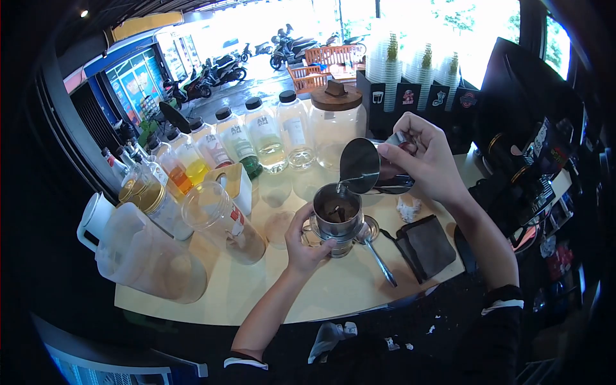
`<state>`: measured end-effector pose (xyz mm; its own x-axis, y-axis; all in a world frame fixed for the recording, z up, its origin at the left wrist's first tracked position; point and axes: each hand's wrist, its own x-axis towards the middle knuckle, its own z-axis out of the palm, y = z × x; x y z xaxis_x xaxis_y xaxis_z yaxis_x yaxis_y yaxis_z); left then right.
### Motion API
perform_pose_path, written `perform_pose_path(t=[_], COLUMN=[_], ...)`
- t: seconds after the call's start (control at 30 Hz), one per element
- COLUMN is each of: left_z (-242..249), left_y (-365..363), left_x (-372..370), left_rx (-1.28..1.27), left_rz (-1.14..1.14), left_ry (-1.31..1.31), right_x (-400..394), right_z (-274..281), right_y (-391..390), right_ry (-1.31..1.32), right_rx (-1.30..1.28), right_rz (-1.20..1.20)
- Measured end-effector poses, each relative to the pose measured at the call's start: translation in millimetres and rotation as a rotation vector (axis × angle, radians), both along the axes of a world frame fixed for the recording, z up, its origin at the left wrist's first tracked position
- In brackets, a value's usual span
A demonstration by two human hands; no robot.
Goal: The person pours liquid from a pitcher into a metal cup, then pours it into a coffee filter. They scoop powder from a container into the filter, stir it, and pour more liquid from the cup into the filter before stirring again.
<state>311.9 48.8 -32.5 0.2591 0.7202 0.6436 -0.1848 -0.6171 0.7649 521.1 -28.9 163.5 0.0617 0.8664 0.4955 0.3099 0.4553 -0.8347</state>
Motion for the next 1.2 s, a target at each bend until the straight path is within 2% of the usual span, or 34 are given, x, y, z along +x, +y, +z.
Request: perform_pose_path(t=[0.27, 0.47, 0.53, 0.63, 1.2], left_z=[0.5, -0.4, 1.9, 3.0, -6.3], left_y=[-1.1, 0.4, -1.4, -1.9, 4.0], left_x=[0.9, 0.9, 1.1, 1.1, -0.5], left_rx=[-0.026, 0.008, 0.011, 0.012, 0.003], left_rz=[-0.014, -0.007, 0.004, 0.007, 0.011], left_ry=[-0.014, -0.015, -0.02, -0.012, 0.005], right_x=[-7.7, -2.0, 3.4, 0.7, 0.9], right_z=[1.4, 2.4, -1.2, -0.4, -7.3], right_y=[-13.6, -21.1, -18.3, -18.3, 0.2], right_ry=[0.104, 0.053, -0.064, 0.024, -0.015], right_rx=[-0.069, -0.071, 0.002, -0.039, -0.036], right_rz=[0.065, 0.027, -0.015, -0.021, -0.045])
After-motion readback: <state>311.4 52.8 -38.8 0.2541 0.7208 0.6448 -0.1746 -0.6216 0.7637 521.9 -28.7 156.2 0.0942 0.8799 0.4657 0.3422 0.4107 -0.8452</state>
